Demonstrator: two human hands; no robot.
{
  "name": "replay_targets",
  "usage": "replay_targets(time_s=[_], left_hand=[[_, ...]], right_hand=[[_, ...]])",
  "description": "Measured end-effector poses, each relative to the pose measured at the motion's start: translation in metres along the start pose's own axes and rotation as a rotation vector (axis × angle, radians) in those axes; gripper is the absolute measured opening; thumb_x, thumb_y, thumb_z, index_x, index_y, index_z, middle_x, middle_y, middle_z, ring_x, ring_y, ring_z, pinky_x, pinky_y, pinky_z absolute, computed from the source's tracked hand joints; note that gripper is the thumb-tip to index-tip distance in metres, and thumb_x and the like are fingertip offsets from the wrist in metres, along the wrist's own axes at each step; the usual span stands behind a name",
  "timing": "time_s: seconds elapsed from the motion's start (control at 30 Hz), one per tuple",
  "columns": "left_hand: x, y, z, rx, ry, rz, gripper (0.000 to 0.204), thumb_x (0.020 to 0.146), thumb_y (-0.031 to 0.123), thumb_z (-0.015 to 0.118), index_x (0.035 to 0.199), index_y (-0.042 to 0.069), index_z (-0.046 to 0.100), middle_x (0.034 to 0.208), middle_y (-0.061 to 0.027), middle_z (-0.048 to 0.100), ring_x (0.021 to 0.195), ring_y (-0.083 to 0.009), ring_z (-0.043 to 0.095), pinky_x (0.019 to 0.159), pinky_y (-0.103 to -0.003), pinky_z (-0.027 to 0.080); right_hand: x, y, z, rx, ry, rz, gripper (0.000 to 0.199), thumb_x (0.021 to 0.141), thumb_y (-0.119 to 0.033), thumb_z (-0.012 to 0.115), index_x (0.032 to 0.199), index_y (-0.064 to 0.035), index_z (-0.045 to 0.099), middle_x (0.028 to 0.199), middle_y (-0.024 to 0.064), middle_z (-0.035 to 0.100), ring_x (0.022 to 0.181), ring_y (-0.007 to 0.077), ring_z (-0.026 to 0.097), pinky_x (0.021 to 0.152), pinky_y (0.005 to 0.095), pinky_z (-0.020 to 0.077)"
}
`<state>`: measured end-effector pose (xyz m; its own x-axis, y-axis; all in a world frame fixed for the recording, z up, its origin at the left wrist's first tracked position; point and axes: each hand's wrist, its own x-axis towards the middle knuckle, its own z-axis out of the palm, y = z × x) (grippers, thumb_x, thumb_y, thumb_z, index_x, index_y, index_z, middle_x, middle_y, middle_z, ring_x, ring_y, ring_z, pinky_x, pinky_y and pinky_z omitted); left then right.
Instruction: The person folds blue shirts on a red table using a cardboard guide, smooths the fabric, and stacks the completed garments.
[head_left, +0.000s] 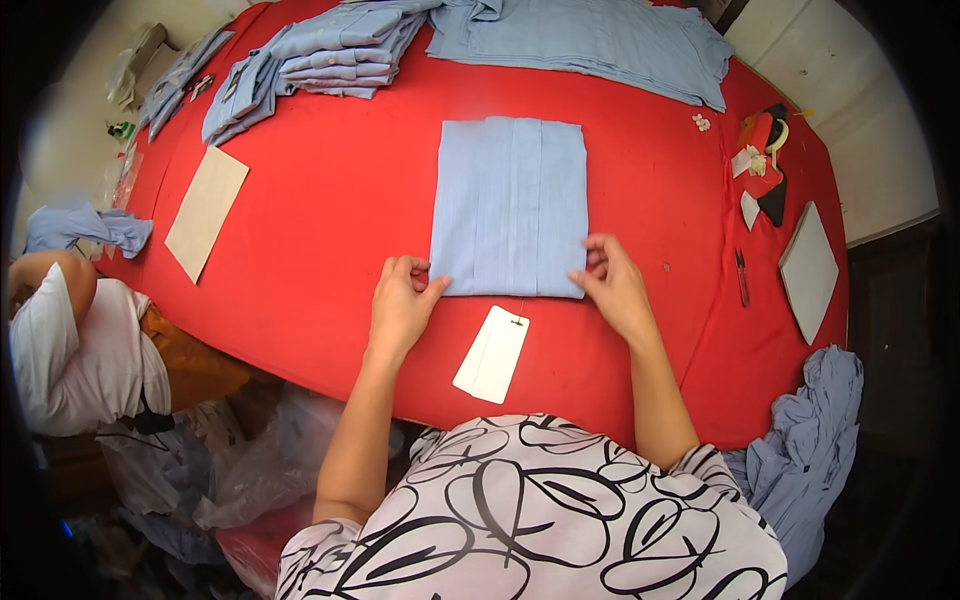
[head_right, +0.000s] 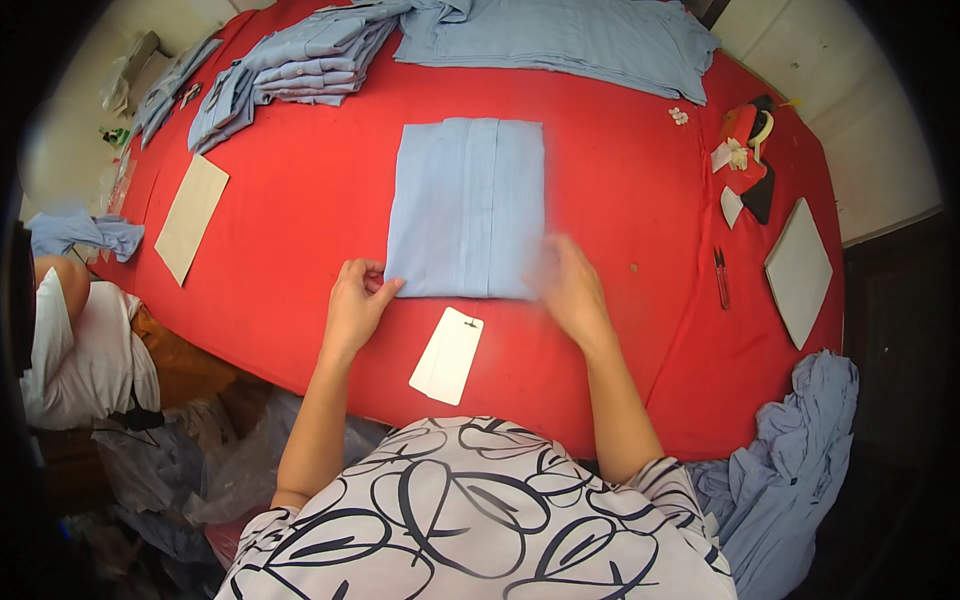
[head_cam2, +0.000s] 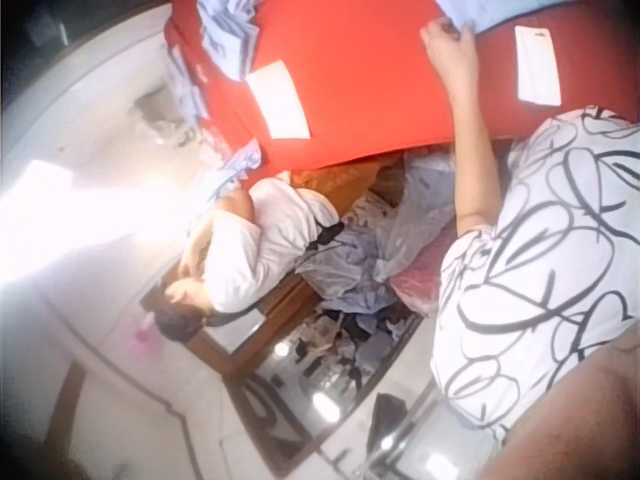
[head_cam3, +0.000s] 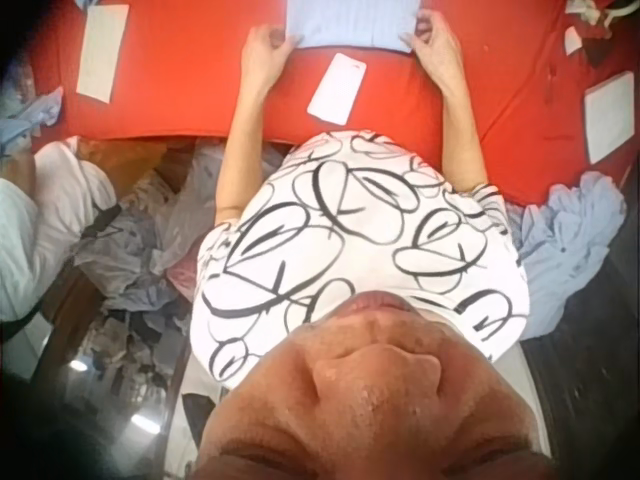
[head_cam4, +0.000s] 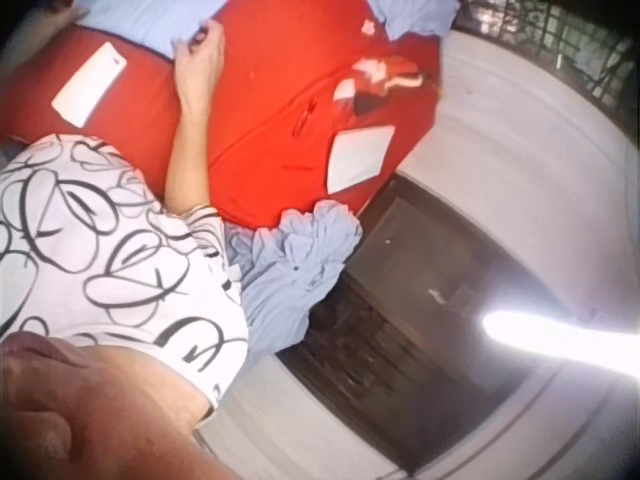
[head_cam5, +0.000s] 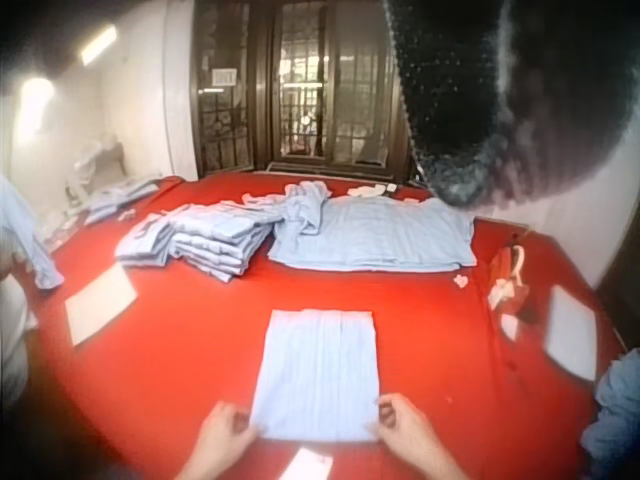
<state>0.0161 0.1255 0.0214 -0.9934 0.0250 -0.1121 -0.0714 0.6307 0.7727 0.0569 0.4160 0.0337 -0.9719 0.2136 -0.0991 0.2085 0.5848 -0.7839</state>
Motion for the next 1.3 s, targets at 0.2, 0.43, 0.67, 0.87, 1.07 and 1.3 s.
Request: replay_targets(time_s=[0.2, 0.43, 0.67, 0.87, 1.07, 1.3], left_hand=[[-0.001, 0.015, 0.000, 0.107, -0.003, 0.036, 0.036, 0.085, 0.027, 0.077, 0.099, -0.002, 0.062, 0.105, -0.0134, 0.058, 0.080, -0.0241, 0.061, 0.072, -0.038, 0.052], [0.002, 0.014, -0.001, -0.023, 0.018, 0.049, 0.025, 0.089, 0.021, 0.072, 0.090, -0.002, 0.062, 0.077, -0.0096, 0.056, 0.066, -0.0208, 0.056, 0.063, -0.037, 0.048], [0.009, 0.001, -0.014, -0.325, -0.520, -0.299, 0.029, 0.099, 0.023, 0.059, 0.114, -0.002, 0.058, 0.074, -0.0080, 0.061, 0.062, -0.0167, 0.061, 0.056, -0.030, 0.049], [0.034, 0.026, -0.017, -0.914, -0.626, -0.310, 0.040, 0.104, 0.027, 0.051, 0.129, -0.003, 0.048, 0.106, -0.0174, 0.069, 0.090, -0.0239, 0.073, 0.069, -0.030, 0.060], [0.097, 0.104, -0.050, -1.095, -0.300, 0.175, 0.027, 0.100, 0.026, 0.059, 0.114, 0.001, 0.059, 0.108, -0.0097, 0.068, 0.098, -0.0188, 0.068, 0.087, -0.037, 0.057], [0.054, -0.004, -0.001, -0.475, -0.303, -0.048, 0.034, 0.091, 0.030, 0.070, 0.105, -0.001, 0.068, 0.093, -0.0040, 0.068, 0.079, -0.0127, 0.058, 0.070, -0.031, 0.050]], right_hand=[[-0.029, 0.014, 0.015, -0.016, 0.106, -0.127, 0.042, 0.084, -0.010, 0.075, 0.120, 0.0009, 0.057, 0.096, 0.0057, 0.058, 0.084, 0.0116, 0.054, 0.072, 0.0260, 0.0489], [-0.016, 0.013, 0.011, 0.363, 0.006, 0.242, 0.034, 0.085, -0.009, 0.075, 0.112, 0.0031, 0.059, 0.069, -0.0013, 0.055, 0.059, 0.0067, 0.052, 0.052, 0.0217, 0.0433], [-0.014, -0.002, -0.008, 0.173, -0.308, 0.254, 0.019, 0.094, -0.017, 0.066, 0.097, 0.0006, 0.059, 0.070, 0.0042, 0.062, 0.050, 0.0073, 0.053, 0.042, 0.0203, 0.0411], [0.022, -0.009, -0.022, 0.771, -0.423, 0.267, 0.015, 0.099, -0.016, 0.058, 0.093, -0.0030, 0.053, 0.079, 0.0132, 0.069, 0.057, 0.0181, 0.069, 0.046, 0.0250, 0.0555], [0.079, -0.091, -0.059, 0.717, 0.009, -0.363, 0.014, 0.095, -0.015, 0.065, 0.096, -0.0022, 0.059, 0.091, 0.0065, 0.068, 0.084, 0.0134, 0.067, 0.072, 0.0264, 0.0544], [0.009, -0.003, 0.005, 0.186, -0.064, -0.045, 0.019, 0.089, -0.010, 0.071, 0.084, -0.0016, 0.055, 0.080, -0.0013, 0.057, 0.067, 0.0062, 0.047, 0.061, 0.0230, 0.0422]])
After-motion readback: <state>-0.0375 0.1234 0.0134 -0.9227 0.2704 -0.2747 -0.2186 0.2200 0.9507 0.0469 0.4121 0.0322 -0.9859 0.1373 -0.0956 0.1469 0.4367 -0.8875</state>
